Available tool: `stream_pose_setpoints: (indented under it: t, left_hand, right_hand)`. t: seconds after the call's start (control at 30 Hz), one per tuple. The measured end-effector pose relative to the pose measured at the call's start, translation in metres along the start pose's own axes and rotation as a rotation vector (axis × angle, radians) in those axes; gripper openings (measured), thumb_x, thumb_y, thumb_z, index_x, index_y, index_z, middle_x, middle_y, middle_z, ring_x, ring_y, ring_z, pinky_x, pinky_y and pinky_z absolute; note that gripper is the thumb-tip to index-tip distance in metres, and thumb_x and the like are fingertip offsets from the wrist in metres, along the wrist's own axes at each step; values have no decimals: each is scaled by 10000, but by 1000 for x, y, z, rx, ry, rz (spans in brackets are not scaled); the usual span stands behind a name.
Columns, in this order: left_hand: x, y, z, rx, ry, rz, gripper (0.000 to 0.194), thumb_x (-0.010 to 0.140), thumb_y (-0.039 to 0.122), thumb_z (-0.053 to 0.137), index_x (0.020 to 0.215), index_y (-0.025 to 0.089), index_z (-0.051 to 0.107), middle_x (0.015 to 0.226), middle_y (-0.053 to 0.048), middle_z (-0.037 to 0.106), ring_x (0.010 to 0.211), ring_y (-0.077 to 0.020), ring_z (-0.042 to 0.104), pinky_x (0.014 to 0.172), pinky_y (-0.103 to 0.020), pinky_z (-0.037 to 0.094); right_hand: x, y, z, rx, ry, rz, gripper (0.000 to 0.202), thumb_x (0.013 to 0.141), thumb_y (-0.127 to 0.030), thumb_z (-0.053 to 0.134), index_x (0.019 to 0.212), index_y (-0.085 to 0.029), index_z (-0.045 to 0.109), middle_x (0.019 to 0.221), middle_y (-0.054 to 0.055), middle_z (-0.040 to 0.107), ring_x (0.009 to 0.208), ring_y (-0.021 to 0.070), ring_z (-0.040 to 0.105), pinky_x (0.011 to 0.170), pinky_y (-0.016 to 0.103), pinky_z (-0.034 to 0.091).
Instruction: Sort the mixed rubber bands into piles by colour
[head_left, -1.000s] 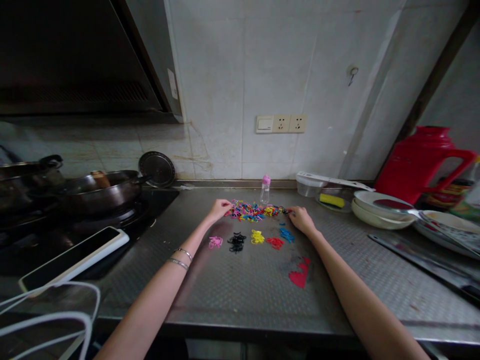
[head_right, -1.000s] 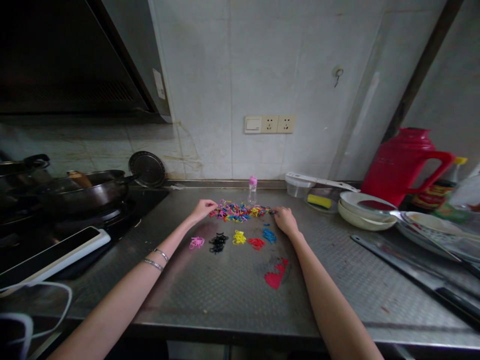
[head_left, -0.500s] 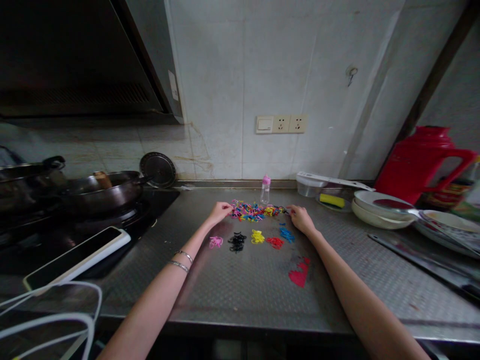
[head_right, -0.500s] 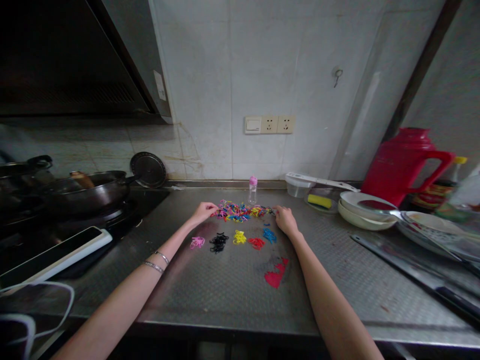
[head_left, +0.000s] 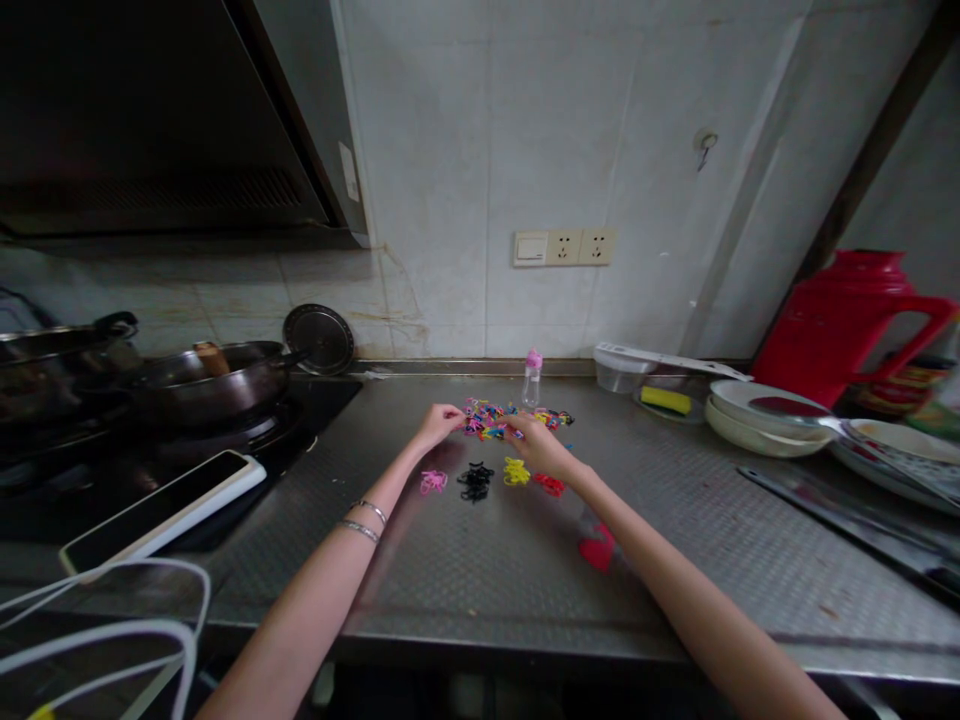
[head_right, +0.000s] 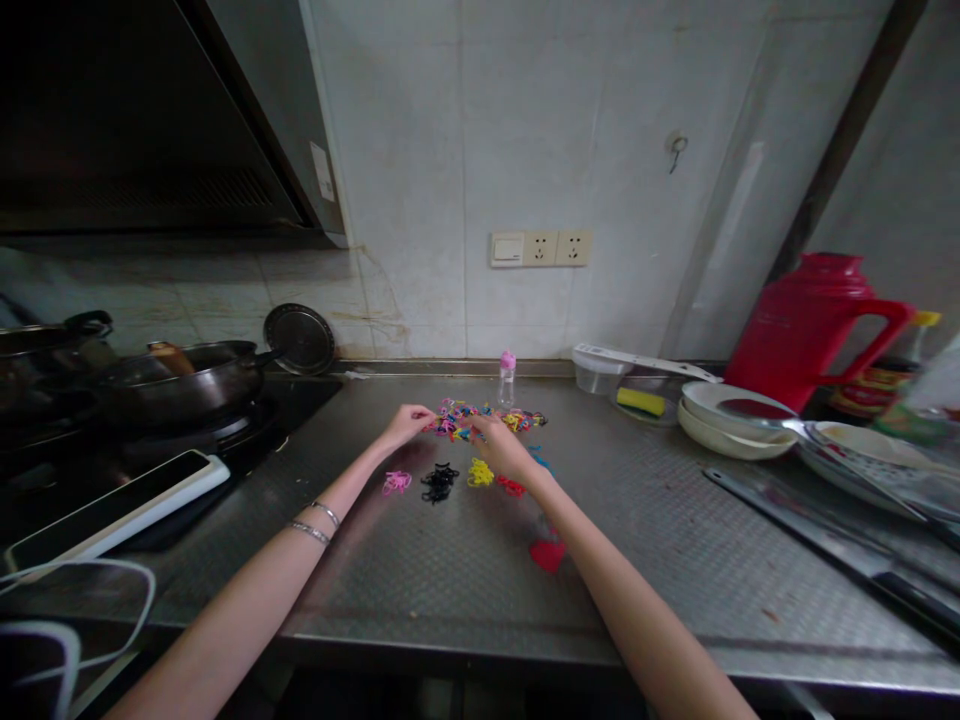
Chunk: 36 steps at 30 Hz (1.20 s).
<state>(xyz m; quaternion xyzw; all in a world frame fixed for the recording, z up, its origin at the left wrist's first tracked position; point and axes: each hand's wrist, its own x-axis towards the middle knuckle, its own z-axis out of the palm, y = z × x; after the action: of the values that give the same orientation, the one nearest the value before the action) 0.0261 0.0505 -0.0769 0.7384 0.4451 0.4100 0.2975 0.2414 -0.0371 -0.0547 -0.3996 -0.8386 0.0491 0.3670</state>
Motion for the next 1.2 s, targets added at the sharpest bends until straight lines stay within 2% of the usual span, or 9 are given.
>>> stream_pose_setpoints:
  t: [0.17, 0.27, 0.37, 0.57, 0.8, 0.97, 1.2]
  left_hand:
    - [0, -1, -3, 45, 27, -25, 184, 665, 202, 529, 691, 80, 664, 626, -53, 639, 573, -117, 539, 570, -213, 399]
    - [-2, -2, -5, 123, 37, -48, 178, 669, 187, 524, 683, 88, 671, 654, -62, 653, 613, -130, 559, 588, -217, 404]
    - [-5, -4, -9, 236, 26, -64, 184, 674, 199, 529, 675, 91, 678, 646, -60, 653, 605, -132, 555, 569, -216, 384]
    - [-6, -12, -9, 337, -31, -72, 224, 651, 315, 602, 719, 118, 685, 652, -41, 650, 572, -124, 535, 542, -212, 363]
    - [-7, -12, -9, 423, -40, -76, 162, 701, 225, 549, 739, 140, 682, 729, -58, 664, 651, -135, 571, 609, -215, 392]
    - [-9, -3, -11, 472, -22, -103, 156, 699, 215, 550, 732, 135, 680, 740, -69, 666, 657, -143, 572, 633, -228, 402]
    - [-7, 3, -15, 375, 71, -92, 146, 679, 102, 520, 662, 110, 665, 713, -91, 661, 643, -149, 573, 643, -241, 414]
  right_hand:
    - [-3, -28, 18, 67, -105, -109, 400, 766, -69, 437, 1136, -184, 534, 911, 65, 608, 886, 160, 526, 804, 288, 400]
    - [-5, -32, 19, 76, -162, -125, 427, 752, -78, 464, 1159, -191, 521, 904, 57, 606, 870, 154, 529, 801, 284, 407]
    - [-5, -30, 13, 79, -156, -110, 408, 754, -94, 464, 1147, -179, 534, 923, 63, 608, 885, 156, 533, 811, 288, 407]
    - [-2, -5, -7, 56, -29, 11, 319, 790, -166, 448, 1076, -167, 589, 967, 79, 635, 875, 165, 565, 801, 294, 418]
    - [-7, 32, -18, -25, 54, 131, 298, 757, -160, 464, 1005, -158, 629, 900, 71, 660, 797, 161, 587, 744, 266, 435]
    - [-13, 45, -24, -33, 57, 197, 305, 761, -179, 448, 1007, -168, 629, 843, 52, 667, 749, 149, 591, 699, 242, 433]
    - [-16, 58, -28, -28, 67, 268, 302, 750, -213, 469, 1000, -169, 632, 819, 40, 665, 734, 142, 590, 681, 231, 431]
